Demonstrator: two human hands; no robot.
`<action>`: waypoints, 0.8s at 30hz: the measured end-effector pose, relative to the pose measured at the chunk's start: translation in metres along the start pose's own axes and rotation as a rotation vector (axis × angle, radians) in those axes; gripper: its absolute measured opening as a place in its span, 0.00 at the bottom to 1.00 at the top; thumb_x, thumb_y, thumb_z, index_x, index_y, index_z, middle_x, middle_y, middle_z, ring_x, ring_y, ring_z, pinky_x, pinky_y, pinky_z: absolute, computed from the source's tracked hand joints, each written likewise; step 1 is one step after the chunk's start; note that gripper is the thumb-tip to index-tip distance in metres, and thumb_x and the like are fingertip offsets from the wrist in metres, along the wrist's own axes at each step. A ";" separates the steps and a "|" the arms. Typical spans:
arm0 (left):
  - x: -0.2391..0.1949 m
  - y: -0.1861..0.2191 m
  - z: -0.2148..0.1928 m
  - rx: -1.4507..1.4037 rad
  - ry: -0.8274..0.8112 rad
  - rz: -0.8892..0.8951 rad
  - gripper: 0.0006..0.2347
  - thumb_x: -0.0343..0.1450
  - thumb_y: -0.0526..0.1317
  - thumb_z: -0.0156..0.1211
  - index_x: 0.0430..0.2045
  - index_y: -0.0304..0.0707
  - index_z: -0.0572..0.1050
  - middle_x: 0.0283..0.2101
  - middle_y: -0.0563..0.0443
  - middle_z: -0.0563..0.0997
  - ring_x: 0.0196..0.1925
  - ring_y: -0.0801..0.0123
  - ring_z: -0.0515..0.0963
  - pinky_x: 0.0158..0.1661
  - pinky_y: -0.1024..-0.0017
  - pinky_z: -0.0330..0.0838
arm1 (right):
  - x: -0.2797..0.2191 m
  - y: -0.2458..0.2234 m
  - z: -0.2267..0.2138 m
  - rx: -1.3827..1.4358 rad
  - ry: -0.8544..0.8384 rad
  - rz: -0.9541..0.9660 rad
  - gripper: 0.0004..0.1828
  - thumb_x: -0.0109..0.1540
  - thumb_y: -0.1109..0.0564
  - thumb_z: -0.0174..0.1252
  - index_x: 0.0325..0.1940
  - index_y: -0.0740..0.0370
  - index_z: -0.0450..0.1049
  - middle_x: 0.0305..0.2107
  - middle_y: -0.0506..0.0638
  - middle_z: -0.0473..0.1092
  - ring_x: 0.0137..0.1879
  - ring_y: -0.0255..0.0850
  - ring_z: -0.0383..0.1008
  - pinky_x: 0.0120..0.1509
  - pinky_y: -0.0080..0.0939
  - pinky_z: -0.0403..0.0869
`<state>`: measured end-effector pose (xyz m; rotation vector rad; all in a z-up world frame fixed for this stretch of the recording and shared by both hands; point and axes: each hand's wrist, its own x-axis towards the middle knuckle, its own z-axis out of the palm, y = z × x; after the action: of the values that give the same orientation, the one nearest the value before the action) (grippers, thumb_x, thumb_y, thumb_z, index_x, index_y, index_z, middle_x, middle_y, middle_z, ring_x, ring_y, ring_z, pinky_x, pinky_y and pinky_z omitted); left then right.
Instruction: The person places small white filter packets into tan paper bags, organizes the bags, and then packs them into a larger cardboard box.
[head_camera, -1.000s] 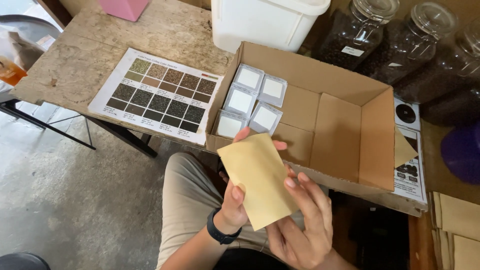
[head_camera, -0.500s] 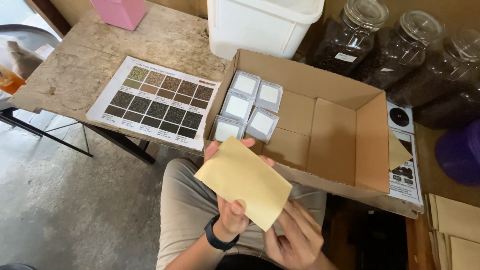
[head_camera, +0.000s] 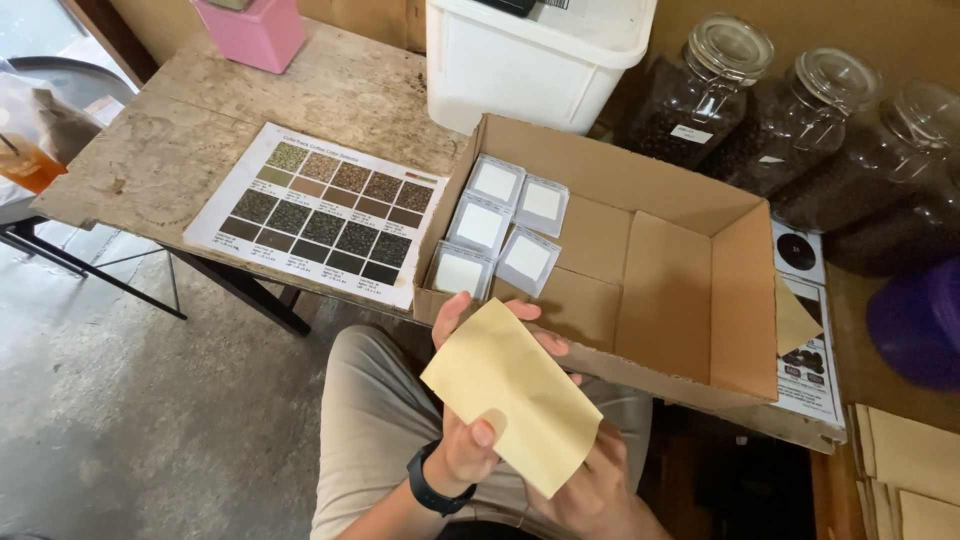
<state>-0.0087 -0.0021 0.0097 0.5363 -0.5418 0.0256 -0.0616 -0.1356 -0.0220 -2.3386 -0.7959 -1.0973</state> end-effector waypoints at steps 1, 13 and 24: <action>0.000 -0.001 0.000 0.000 0.001 0.000 0.40 0.74 0.59 0.70 0.71 0.55 0.44 0.65 0.31 0.60 0.57 0.48 0.74 0.50 0.44 0.81 | 0.001 0.000 -0.002 0.000 -0.001 0.000 0.08 0.59 0.59 0.58 0.40 0.66 0.75 0.37 0.61 0.72 0.39 0.55 0.76 0.44 0.49 0.80; 0.002 -0.002 -0.004 0.074 -0.031 0.066 0.36 0.76 0.61 0.68 0.68 0.50 0.49 0.65 0.29 0.58 0.56 0.45 0.75 0.49 0.46 0.82 | 0.029 -0.002 -0.025 0.037 -0.261 0.153 0.09 0.60 0.56 0.64 0.33 0.60 0.70 0.20 0.47 0.62 0.21 0.43 0.60 0.24 0.40 0.66; 0.013 0.010 -0.011 -0.059 0.168 0.151 0.25 0.76 0.53 0.66 0.58 0.43 0.58 0.60 0.31 0.63 0.49 0.49 0.78 0.44 0.51 0.80 | 0.098 -0.002 -0.048 0.198 -0.381 -0.086 0.06 0.64 0.60 0.57 0.36 0.65 0.77 0.30 0.53 0.74 0.28 0.44 0.72 0.30 0.39 0.71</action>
<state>0.0059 0.0104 0.0128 0.4303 -0.4164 0.1966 -0.0380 -0.1316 0.0848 -2.3888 -1.0949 -0.5751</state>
